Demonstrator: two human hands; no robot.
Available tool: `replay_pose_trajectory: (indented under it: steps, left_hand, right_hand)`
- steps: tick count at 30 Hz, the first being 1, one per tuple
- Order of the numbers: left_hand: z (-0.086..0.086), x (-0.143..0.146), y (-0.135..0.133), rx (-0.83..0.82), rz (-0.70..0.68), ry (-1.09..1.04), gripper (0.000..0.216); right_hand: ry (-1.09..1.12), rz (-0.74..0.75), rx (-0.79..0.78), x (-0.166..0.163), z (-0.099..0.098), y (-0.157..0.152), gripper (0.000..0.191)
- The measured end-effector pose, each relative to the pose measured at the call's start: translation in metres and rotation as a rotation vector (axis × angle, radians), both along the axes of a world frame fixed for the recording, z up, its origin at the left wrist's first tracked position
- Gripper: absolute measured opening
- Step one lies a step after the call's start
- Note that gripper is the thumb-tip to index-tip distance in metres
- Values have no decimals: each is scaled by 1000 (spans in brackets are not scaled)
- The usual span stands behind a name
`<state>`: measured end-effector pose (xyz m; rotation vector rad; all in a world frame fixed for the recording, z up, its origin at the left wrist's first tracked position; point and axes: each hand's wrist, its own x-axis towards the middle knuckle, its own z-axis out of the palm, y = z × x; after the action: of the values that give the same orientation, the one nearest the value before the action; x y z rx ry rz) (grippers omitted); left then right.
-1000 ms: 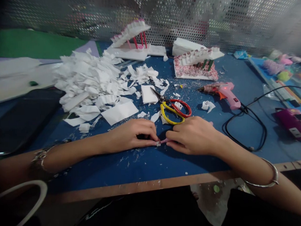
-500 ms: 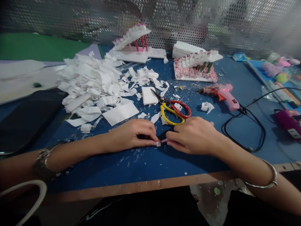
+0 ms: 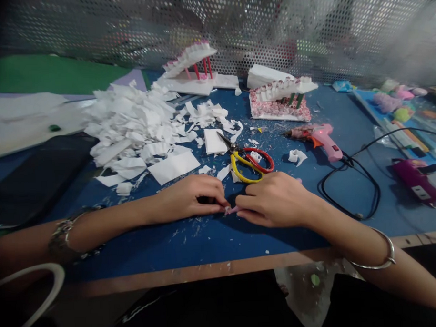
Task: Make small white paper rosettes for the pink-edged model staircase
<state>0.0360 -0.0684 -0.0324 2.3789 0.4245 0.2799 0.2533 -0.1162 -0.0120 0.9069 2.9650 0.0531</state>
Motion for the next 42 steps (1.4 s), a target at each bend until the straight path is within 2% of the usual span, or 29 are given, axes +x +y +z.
replay_pose_trajectory:
  steps: [8,15,19,25,30,42]
  left_hand:
    - [-2,0,-1,42,4,-13,20]
    - [-2,-1,2,26,-92,-29,15]
    - [-2,-1,-1,21,-16,-15,13]
    - [0,0,-4,33,60,20,14]
    - [0,1,-2,27,51,37,14]
    - [2,-1,0,28,7,47,13]
  right_hand:
    - [-15,-24,46,0,0,1,29]
    - [61,-19,-37,3,2,2,26]
    - [155,-38,-54,4,0,2,26]
    - [112,-47,-48,-1,-4,3,29]
    - [31,-92,-28,-2,-3,4,32]
    - [25,-94,12,-5,-1,1,30]
